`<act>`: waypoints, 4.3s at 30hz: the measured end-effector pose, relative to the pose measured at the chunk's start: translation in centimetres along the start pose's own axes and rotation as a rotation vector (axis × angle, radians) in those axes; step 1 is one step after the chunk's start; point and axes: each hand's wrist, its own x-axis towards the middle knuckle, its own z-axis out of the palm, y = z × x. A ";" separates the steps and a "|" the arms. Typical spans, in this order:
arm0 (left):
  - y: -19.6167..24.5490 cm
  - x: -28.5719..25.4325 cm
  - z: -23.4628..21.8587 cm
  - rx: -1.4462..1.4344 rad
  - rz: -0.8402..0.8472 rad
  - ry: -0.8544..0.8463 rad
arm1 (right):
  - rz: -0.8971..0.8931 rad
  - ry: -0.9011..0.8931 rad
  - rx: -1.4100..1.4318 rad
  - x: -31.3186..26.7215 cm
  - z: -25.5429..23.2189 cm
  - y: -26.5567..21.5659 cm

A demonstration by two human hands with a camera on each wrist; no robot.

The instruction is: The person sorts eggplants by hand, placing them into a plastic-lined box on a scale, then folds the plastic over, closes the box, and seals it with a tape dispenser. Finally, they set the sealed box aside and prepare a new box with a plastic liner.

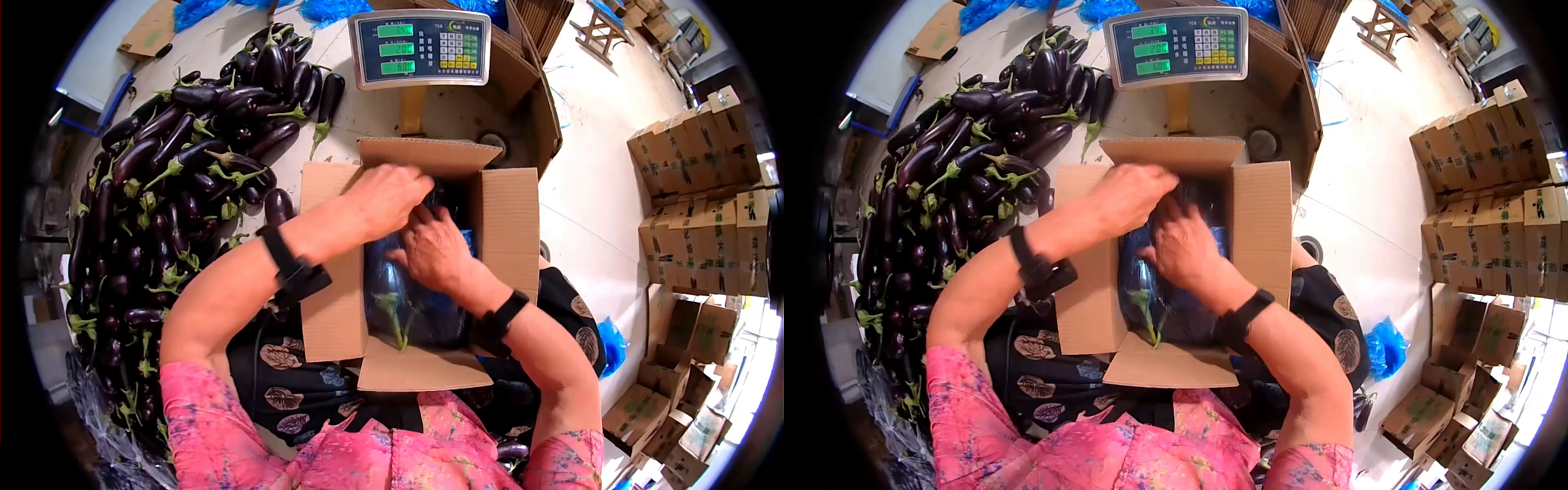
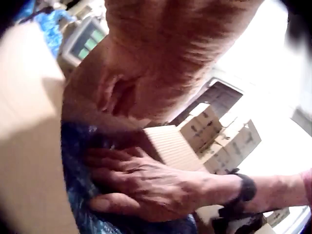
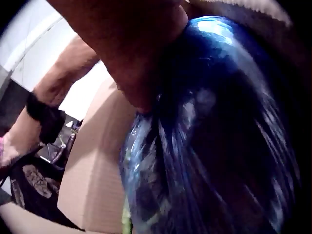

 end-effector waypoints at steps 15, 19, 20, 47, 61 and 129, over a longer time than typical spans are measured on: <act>-1.5 -3.2 -1.1 -0.018 0.244 0.156 | -0.163 0.228 0.185 -8.4 -4.5 -0.3; -1.6 -4.9 5.2 0.199 0.298 0.230 | -0.254 -0.022 0.477 -14.8 -6.2 -2.5; -1.3 -5.2 5.2 0.199 0.289 0.241 | -0.278 -0.071 0.557 -16.0 -6.3 -3.4; 4.1 -6.7 5.0 0.061 0.076 -0.112 | 0.323 0.347 0.945 -15.0 -3.5 -2.0; -5.5 -8.1 -1.5 -0.225 -0.307 0.525 | -0.096 0.127 0.159 -14.7 1.4 -2.4; -3.8 6.5 5.0 0.275 0.066 0.493 | 1.153 0.412 0.514 -29.5 23.6 15.6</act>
